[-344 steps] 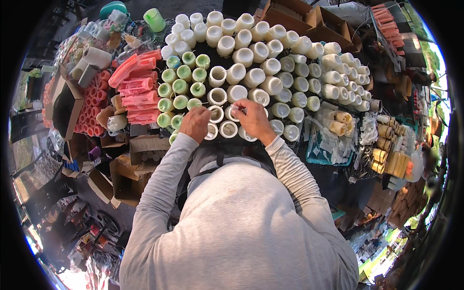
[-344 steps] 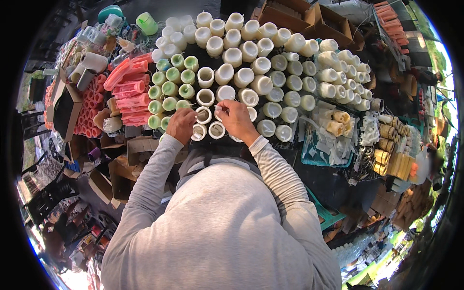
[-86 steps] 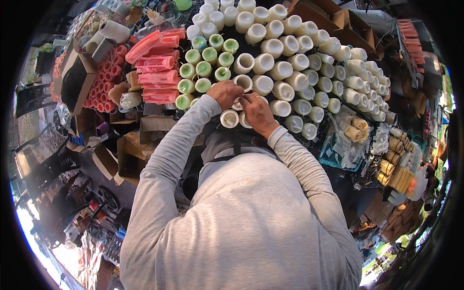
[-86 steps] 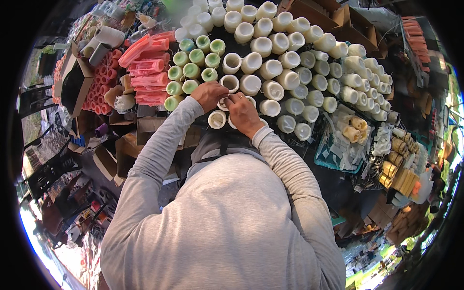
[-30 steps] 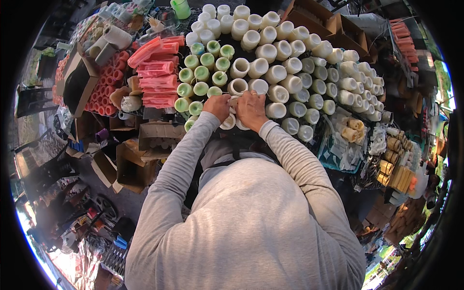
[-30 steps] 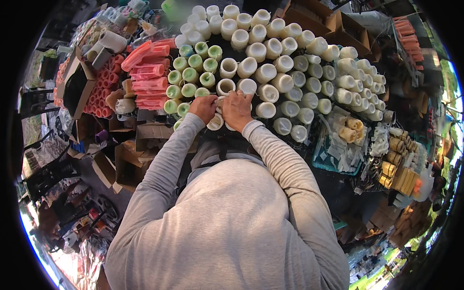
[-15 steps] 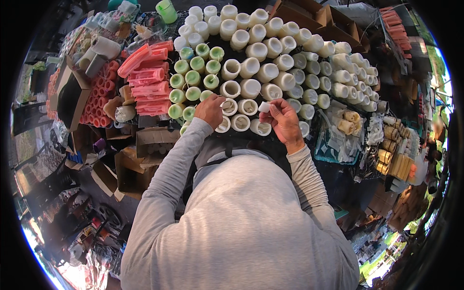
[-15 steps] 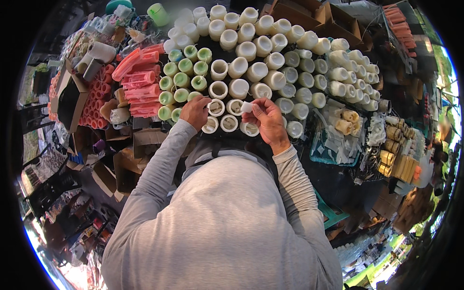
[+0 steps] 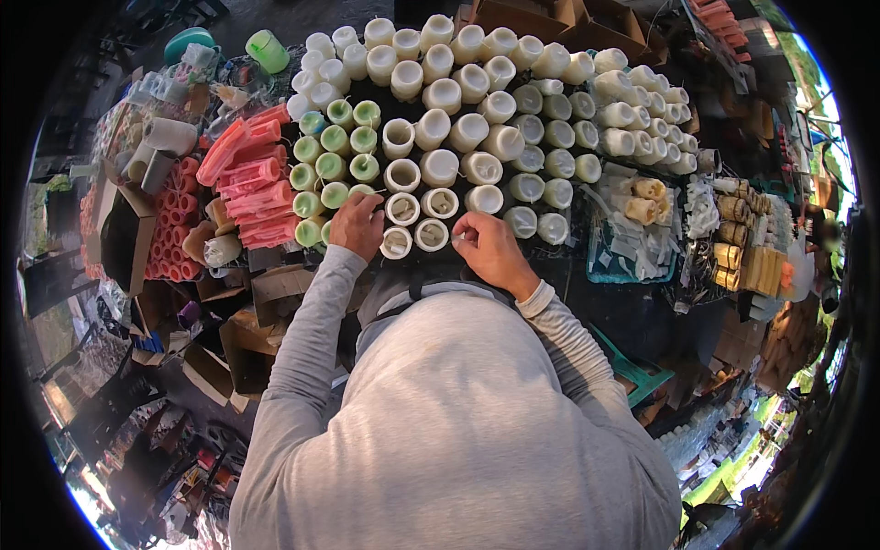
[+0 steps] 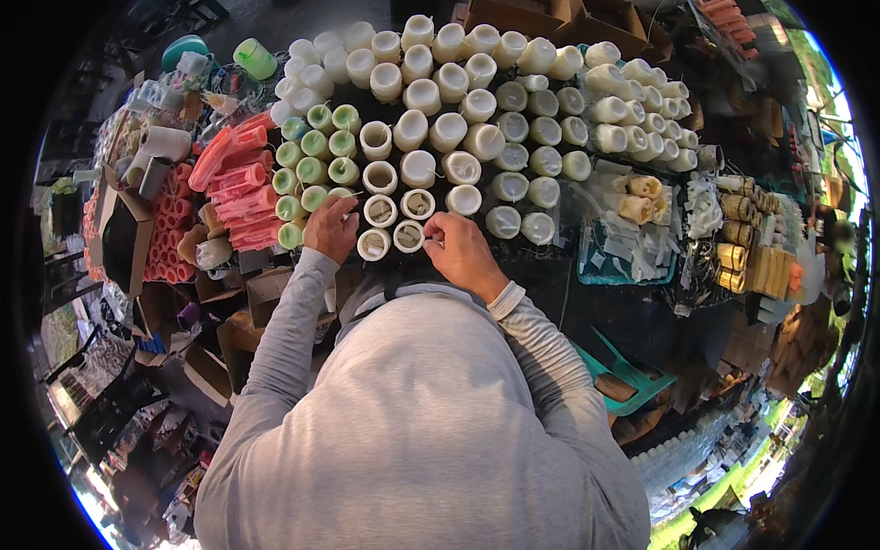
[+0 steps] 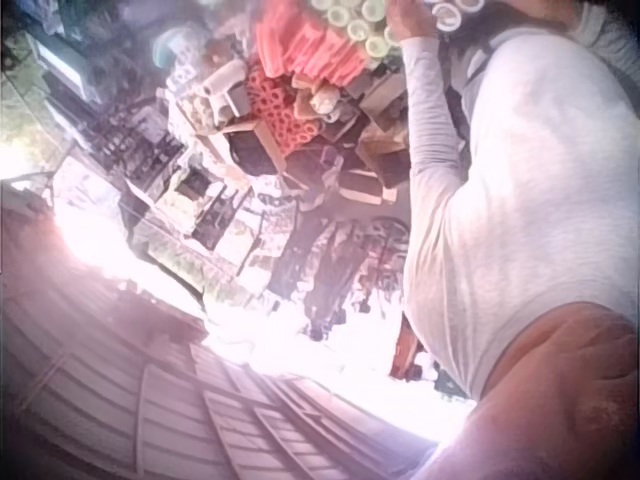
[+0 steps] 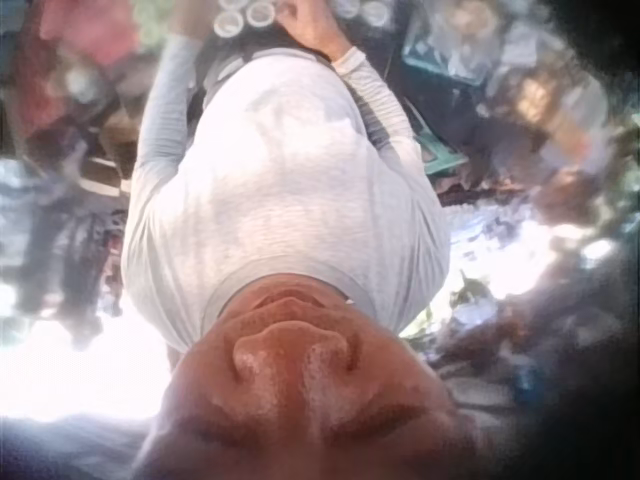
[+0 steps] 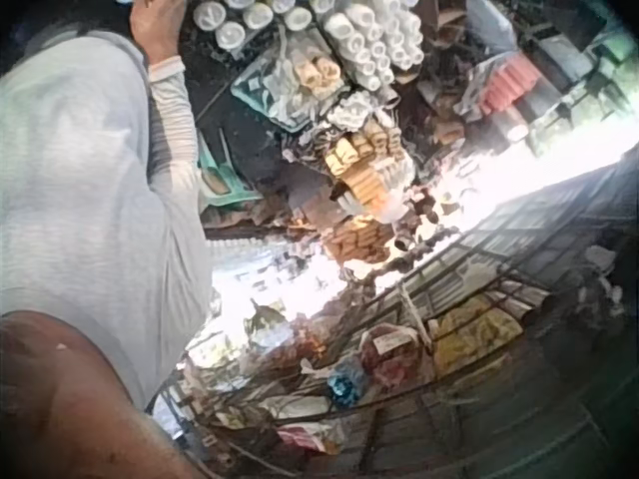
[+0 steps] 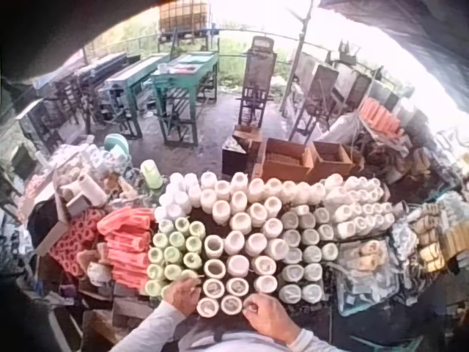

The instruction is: The person inserts wicks into cylindrical candle molds arranged on a table. The person repeatedly picks up a wick, places it into a mold, and adjusts it by hand. The person handles white and green molds and white wicks throughout the clip.

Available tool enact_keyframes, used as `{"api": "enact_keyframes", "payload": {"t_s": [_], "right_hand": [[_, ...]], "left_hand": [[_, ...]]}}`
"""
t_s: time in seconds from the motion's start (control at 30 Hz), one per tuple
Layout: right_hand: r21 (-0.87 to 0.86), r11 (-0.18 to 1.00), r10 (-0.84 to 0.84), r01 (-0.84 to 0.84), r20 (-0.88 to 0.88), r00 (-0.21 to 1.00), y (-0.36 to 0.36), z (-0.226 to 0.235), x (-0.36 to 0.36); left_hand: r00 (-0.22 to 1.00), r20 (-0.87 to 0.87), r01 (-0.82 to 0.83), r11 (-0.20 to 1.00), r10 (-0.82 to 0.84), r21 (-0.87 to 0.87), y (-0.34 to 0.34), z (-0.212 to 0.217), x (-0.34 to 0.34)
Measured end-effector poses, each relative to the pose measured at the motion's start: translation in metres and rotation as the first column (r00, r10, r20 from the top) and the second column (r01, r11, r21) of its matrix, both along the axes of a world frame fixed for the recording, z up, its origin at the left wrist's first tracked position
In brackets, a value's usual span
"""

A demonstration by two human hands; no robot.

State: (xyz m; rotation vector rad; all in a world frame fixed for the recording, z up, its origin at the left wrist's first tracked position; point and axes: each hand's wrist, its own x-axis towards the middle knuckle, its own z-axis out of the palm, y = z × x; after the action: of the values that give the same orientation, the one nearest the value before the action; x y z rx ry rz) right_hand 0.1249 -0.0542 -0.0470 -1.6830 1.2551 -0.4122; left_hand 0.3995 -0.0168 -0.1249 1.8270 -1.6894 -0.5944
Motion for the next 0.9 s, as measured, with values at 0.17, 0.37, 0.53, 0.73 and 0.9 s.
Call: {"api": "enact_keyframes", "payload": {"t_s": [0.17,0.37,0.53,0.73,0.9], "right_hand": [[-0.091,0.996,-0.021,0.016,-0.060,0.998,0.015,0.016,-0.039],[0.164,0.962,-0.176,0.220,-0.246,0.953,0.040,0.008,-0.114],[-0.045,0.918,-0.373,0.394,-0.439,0.818,0.071,-0.051,-0.225],[-0.177,0.744,-0.630,0.644,-0.506,0.589,0.077,-0.118,-0.362],[-0.313,0.662,-0.723,0.681,-0.508,0.468,0.032,-0.154,-0.433]], "left_hand": [[0.999,0.046,-0.022,0.999,0.020,0.050,0.018,0.006,0.011],[0.998,0.024,-0.057,0.993,0.054,0.102,0.025,0.005,0.001],[1.000,-0.022,-0.012,0.998,0.011,-0.060,0.011,0.022,-0.020],[0.997,0.077,0.018,0.992,-0.009,-0.123,0.004,0.073,-0.089],[0.983,0.065,0.176,0.984,-0.175,-0.013,0.001,0.101,-0.174]]}}
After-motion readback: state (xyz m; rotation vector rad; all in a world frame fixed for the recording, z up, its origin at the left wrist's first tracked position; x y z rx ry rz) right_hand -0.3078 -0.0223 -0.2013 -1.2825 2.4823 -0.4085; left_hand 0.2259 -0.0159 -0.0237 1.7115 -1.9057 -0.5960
